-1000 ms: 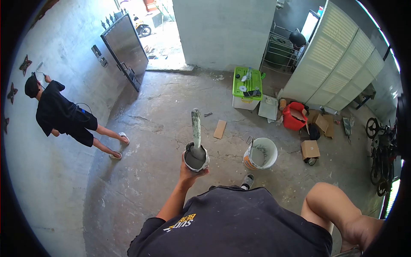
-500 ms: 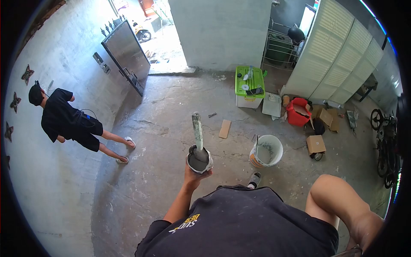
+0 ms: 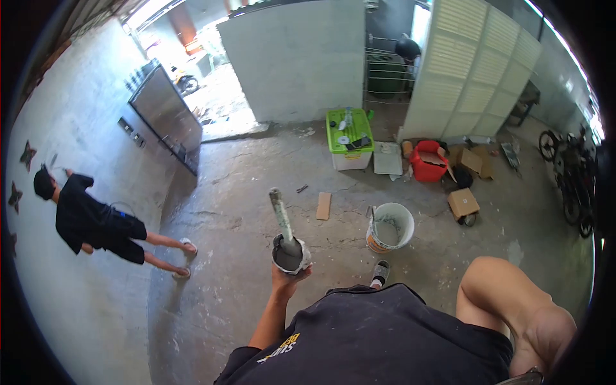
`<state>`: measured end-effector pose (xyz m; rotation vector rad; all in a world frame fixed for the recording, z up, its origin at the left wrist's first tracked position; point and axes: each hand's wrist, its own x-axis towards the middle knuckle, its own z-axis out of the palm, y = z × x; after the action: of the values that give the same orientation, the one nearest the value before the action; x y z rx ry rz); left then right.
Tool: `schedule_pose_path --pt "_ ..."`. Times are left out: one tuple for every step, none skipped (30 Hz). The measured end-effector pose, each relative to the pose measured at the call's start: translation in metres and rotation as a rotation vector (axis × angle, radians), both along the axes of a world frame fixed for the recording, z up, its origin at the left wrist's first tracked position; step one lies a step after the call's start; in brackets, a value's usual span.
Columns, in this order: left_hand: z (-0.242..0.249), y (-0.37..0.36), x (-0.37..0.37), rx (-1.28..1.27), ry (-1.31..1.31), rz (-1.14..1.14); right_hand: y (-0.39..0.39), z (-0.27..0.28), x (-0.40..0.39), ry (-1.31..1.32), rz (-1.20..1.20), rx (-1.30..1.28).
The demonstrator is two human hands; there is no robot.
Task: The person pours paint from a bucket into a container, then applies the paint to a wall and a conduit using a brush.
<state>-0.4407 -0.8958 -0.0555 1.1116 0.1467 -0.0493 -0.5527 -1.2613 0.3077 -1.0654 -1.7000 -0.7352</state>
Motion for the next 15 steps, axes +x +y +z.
schedule_pose_path --pt "-0.001 0.001 0.0 0.001 -0.018 -0.021 0.0 -0.002 0.0 -0.001 -0.015 0.014" --pt "-0.005 0.001 0.0 0.0 -0.015 -0.056 0.0 -0.002 -0.001 -0.008 -0.036 0.029" --pt "-0.009 0.0 0.002 -0.02 -0.004 -0.049 0.002 0.0 -0.002 -0.023 -0.067 0.045" --pt "-0.015 0.0 0.001 -0.039 0.007 -0.043 0.002 -0.006 -0.006 -0.042 -0.095 0.066" --pt "-0.018 -0.001 0.003 -0.013 -0.04 -0.058 0.001 -0.003 -0.01 -0.06 -0.129 0.085" --pt "-0.022 0.0 0.003 -0.014 -0.043 -0.108 0.004 -0.004 -0.014 -0.089 -0.167 0.11" --pt "-0.029 0.001 0.004 -0.008 -0.039 -0.085 0.004 -0.004 -0.019 -0.122 -0.218 0.135" --pt "-0.035 0.001 0.006 -0.005 -0.038 -0.07 0.004 -0.004 -0.026 -0.166 -0.273 0.17" --pt "-0.036 -0.001 0.008 0.031 -0.066 -0.092 0.003 -0.005 -0.036 -0.213 -0.33 0.206" --pt "-0.036 -0.002 0.01 0.062 -0.095 -0.118 0.002 -0.004 -0.043 -0.265 -0.401 0.251" --pt "-0.046 0.003 0.014 0.044 -0.097 -0.147 0.005 -0.005 -0.051 -0.331 -0.47 0.304" --pt "-0.054 0.005 0.019 0.028 -0.096 -0.169 0.006 -0.008 -0.055 -0.397 -0.538 0.356" --pt "-0.055 0.001 0.024 0.017 -0.094 -0.232 0.005 -0.011 -0.054 -0.449 -0.609 0.428" --pt "-0.053 -0.003 0.027 0.019 -0.097 -0.229 0.003 -0.017 -0.056 -0.484 -0.674 0.51" --pt "-0.05 -0.009 0.031 0.018 -0.102 -0.218 0.001 -0.024 -0.051 -0.475 -0.735 0.582"
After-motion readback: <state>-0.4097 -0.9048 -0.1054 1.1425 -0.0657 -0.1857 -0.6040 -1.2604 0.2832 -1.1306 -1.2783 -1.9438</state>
